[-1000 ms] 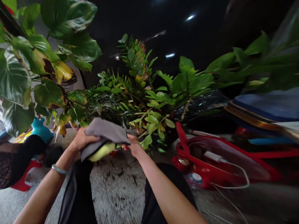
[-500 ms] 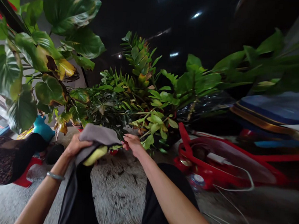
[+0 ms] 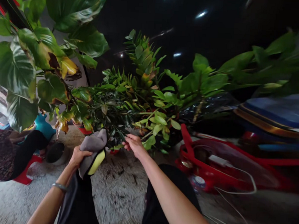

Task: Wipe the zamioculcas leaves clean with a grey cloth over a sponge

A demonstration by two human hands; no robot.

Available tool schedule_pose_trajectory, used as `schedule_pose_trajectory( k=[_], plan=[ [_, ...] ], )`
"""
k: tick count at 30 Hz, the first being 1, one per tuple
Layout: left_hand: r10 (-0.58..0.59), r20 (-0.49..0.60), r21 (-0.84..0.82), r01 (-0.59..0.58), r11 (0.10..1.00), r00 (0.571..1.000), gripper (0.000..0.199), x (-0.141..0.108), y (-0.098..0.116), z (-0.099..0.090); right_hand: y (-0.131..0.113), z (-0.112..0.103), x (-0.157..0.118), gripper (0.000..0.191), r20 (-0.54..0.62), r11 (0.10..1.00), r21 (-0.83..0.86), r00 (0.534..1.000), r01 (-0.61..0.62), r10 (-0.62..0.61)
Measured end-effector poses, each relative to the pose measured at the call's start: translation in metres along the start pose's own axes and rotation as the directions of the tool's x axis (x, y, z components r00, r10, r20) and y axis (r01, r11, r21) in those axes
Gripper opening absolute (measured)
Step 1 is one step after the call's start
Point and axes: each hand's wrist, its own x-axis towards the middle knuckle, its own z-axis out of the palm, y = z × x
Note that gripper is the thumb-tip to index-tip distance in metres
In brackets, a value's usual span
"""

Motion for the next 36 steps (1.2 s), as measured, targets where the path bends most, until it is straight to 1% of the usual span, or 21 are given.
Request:
schedule_pose_trajectory(
  k=[2, 3, 4, 6, 8, 9, 10, 13, 15, 16, 18, 20, 22, 24, 25, 27, 29, 31, 32, 34, 36],
  plan=[
    [0.05, -0.044, -0.058, -0.052, 0.997, 0.998, 0.033, -0.002, 0.017, -0.009, 0.0, -0.001, 0.001, 0.014, -0.002, 1.0, -0.005, 1.0, 0.0, 0.0],
    [0.1, -0.104, -0.091, -0.11, 0.99, 0.99, 0.036, 0.001, 0.032, -0.014, -0.001, -0.001, 0.001, 0.015, -0.003, 1.0, -0.007, 1.0, -0.002, 0.002],
    [0.159, -0.175, -0.11, -0.179, 0.978, 0.972, 0.039, 0.006, 0.049, -0.017, -0.001, -0.001, 0.002, 0.016, -0.004, 1.0, -0.007, 1.0, -0.003, 0.003],
    [0.257, -0.321, -0.091, -0.3, 0.95, 0.912, 0.044, 0.021, 0.077, -0.018, -0.002, 0.002, 0.003, 0.017, -0.004, 1.0, -0.007, 1.0, -0.003, 0.002],
    [0.316, -0.394, 0.012, -0.339, 0.941, 0.863, 0.046, 0.033, 0.087, -0.012, -0.002, 0.005, 0.003, 0.016, -0.002, 1.0, -0.006, 1.0, -0.001, 0.001],
    [0.331, -0.383, 0.08, -0.326, 0.942, 0.863, 0.045, 0.037, 0.084, -0.006, -0.002, 0.006, 0.003, 0.015, -0.001, 1.0, -0.005, 1.0, 0.0, 0.0],
    [0.332, -0.338, 0.142, -0.301, 0.943, 0.881, 0.043, 0.037, 0.076, 0.001, -0.002, 0.007, 0.003, 0.014, -0.001, 1.0, -0.005, 1.0, 0.001, -0.001],
    [0.255, -0.066, 0.243, -0.233, 0.942, 0.965, 0.037, 0.023, 0.039, 0.017, 0.0, 0.006, 0.002, 0.011, 0.003, 1.0, -0.009, 1.0, 0.008, -0.008],
    [0.183, 0.11, 0.225, -0.204, 0.953, 0.977, 0.035, 0.007, 0.022, 0.016, 0.002, 0.002, 0.002, 0.011, 0.012, 0.999, -0.021, 1.0, 0.026, -0.026],
    [0.162, 0.163, 0.188, -0.192, 0.963, 0.973, 0.036, 0.001, 0.021, 0.013, 0.002, 0.001, 0.003, 0.011, 0.014, 0.999, -0.028, 0.999, 0.034, -0.033],
    [0.155, 0.172, 0.077, -0.17, 0.982, 0.973, 0.04, -0.003, 0.032, 0.001, 0.003, -0.002, 0.004, 0.013, 0.01, 0.998, -0.043, 0.999, 0.036, -0.035],
    [0.197, 0.046, -0.036, -0.196, 0.98, 0.979, 0.042, 0.006, 0.055, -0.009, 0.002, -0.003, 0.005, 0.013, 0.0, 0.998, -0.049, 1.0, 0.026, -0.026],
    [0.25, -0.147, -0.073, -0.263, 0.962, 0.957, 0.042, 0.021, 0.075, -0.011, 0.001, -0.001, 0.004, 0.012, -0.008, 0.999, -0.047, 1.0, 0.025, -0.025],
    [0.286, -0.288, -0.003, -0.299, 0.954, 0.914, 0.04, 0.036, 0.08, -0.004, 0.0, 0.001, 0.003, 0.011, -0.012, 0.999, -0.04, 0.999, 0.029, -0.03],
    [0.291, -0.312, 0.058, -0.288, 0.956, 0.904, 0.039, 0.04, 0.076, 0.001, 0.0, 0.002, 0.003, 0.01, -0.011, 0.999, -0.039, 0.999, 0.03, -0.03],
    [0.27, -0.262, 0.174, -0.23, 0.958, 0.927, 0.034, 0.039, 0.057, 0.013, 0.0, 0.003, 0.002, 0.01, -0.006, 0.998, -0.043, 0.999, 0.038, -0.038],
    [0.205, -0.112, 0.224, -0.176, 0.959, 0.972, 0.031, 0.026, 0.033, 0.02, 0.002, 0.002, 0.002, 0.008, 0.006, 0.997, -0.056, 0.998, 0.06, -0.06],
    [0.134, 0.058, 0.192, -0.142, 0.971, 0.989, 0.03, 0.009, 0.018, 0.018, 0.004, 0.0, 0.002, 0.008, 0.018, 0.994, -0.068, 0.996, 0.085, -0.084],
    [0.104, 0.131, 0.154, -0.124, 0.98, 0.986, 0.031, 0.0, 0.017, 0.015, 0.004, -0.001, 0.002, 0.009, 0.021, 0.993, -0.073, 0.996, 0.089, -0.088],
    [0.087, 0.216, 0.052, -0.1, 0.994, 0.972, 0.037, -0.01, 0.031, 0.005, 0.004, -0.002, 0.003, 0.011, 0.02, 0.994, -0.076, 0.996, 0.085, -0.083],
    [0.136, 0.193, -0.055, -0.128, 0.99, 0.972, 0.046, -0.01, 0.059, 0.0, 0.002, -0.002, 0.002, 0.012, 0.012, 0.995, -0.073, 0.997, 0.074, -0.073]
  ],
)
